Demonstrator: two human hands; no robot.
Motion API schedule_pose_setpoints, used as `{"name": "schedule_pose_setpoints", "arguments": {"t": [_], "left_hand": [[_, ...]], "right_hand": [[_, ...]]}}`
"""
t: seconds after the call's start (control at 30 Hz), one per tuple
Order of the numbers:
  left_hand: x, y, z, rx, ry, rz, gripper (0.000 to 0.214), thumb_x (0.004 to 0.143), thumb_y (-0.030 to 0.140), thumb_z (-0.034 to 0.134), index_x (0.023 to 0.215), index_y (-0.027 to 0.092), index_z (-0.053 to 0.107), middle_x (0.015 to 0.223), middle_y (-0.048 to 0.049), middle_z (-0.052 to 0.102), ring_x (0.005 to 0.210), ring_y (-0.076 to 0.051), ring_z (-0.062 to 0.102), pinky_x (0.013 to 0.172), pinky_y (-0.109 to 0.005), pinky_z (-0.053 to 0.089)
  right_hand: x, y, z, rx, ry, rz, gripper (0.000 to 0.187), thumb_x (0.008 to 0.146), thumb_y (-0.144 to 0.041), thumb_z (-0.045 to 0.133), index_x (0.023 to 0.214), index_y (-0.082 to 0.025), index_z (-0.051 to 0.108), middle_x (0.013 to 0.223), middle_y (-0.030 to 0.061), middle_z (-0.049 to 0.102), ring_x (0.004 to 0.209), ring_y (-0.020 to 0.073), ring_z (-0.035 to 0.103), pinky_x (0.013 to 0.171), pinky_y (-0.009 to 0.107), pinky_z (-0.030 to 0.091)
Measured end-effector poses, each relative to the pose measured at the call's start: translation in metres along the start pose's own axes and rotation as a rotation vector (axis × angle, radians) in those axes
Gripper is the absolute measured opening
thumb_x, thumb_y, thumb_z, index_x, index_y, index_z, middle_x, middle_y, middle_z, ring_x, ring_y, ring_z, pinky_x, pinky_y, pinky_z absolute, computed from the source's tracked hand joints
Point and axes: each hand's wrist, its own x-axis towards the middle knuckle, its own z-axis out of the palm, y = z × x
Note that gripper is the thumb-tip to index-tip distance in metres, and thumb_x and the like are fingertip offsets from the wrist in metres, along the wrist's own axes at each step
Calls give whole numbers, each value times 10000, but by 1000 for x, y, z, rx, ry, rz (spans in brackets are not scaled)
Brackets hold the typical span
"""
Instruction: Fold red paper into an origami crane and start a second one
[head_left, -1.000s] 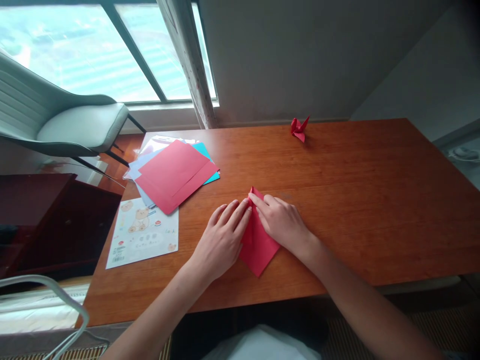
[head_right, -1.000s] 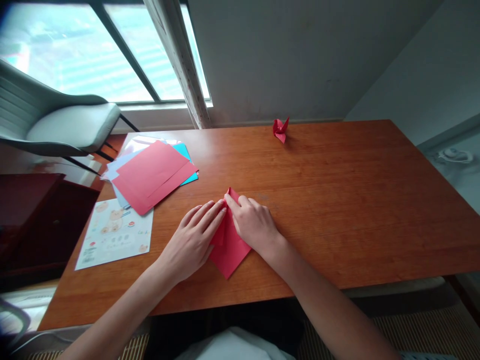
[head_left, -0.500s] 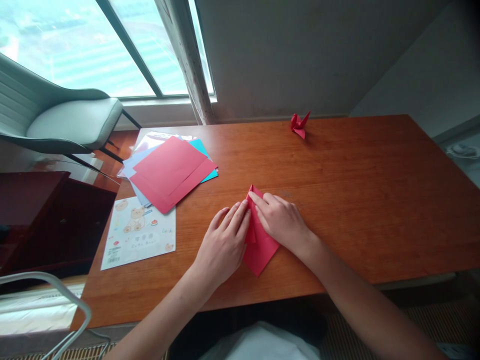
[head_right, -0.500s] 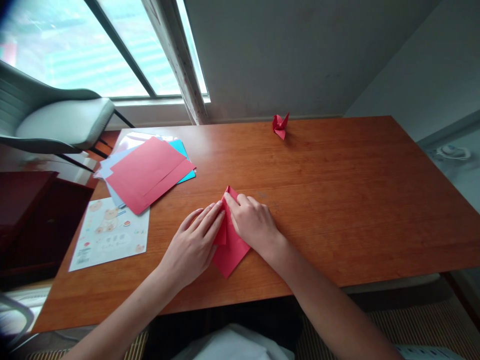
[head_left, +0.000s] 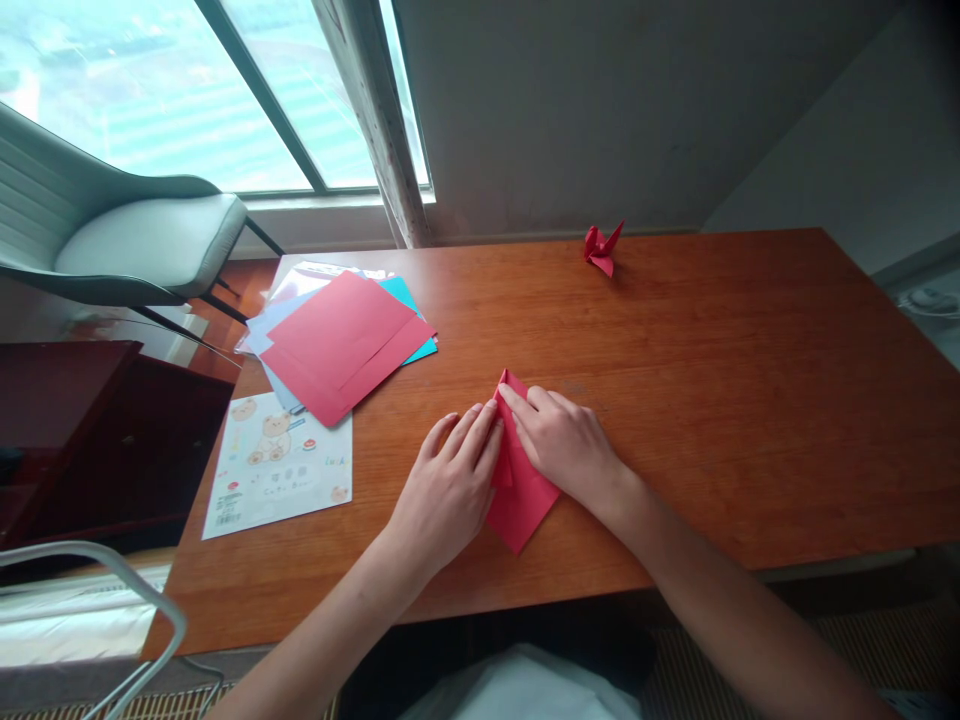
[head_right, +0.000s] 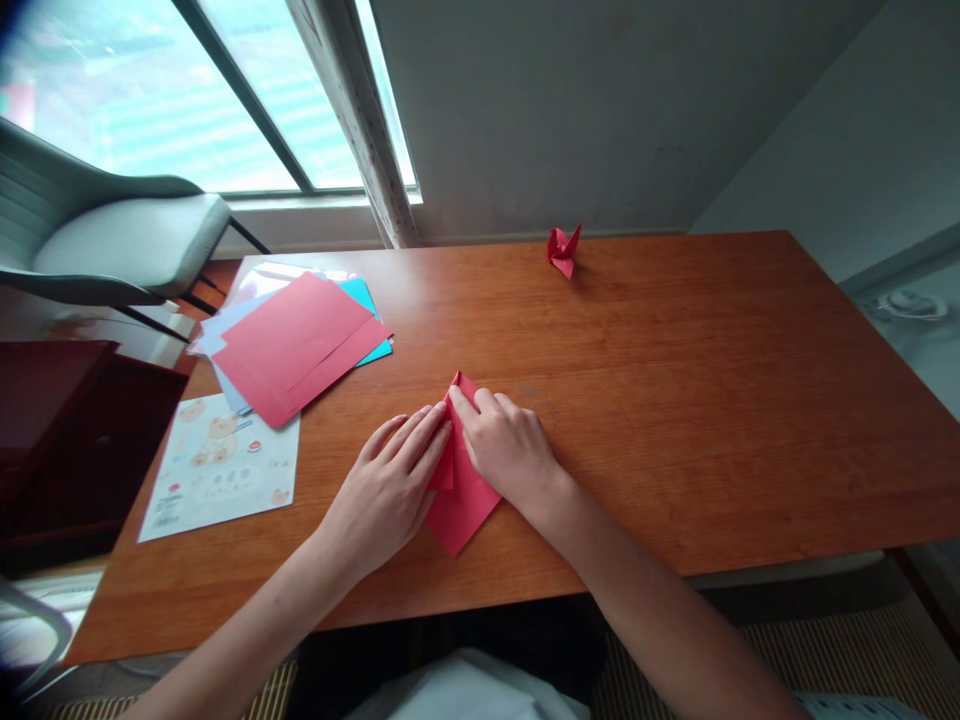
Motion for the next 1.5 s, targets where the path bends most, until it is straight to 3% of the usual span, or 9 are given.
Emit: {"name": "schedule_pose_setpoints", "arguments": {"t": [0.87,1.23,1.5], "left_hand": [[1,1,-2,17,-23,-3,549,971,193,410,1505,64,431,1595,-160,391,1480,-313,364,1205,-476,308],[1,1,3,-3,2,-4,550,949,178,432,1483,45,457,1583,-180,407,1474,-320,369,1209,-474,308],[2,1,2,-13,-3,3,551,941,163,427,1477,39,459,1569,-193,424,1469,-325,378,1205,-484,311]], "right_hand": [[-1,-1,-2,-49,-48,-27,519,1042,-253,323,1555,-322,363,1176,118,632,1006,223,622,746,269,517],[12,-7,-5,-40,-53,75,521,1042,-246,301,1559,-203,344,1202,157,680,1000,231,697,752,295,549],[22,-8,-7,-27,-46,118,519,1046,-258,283,1554,-176,346,1119,162,730,957,243,724,787,329,552]]}}
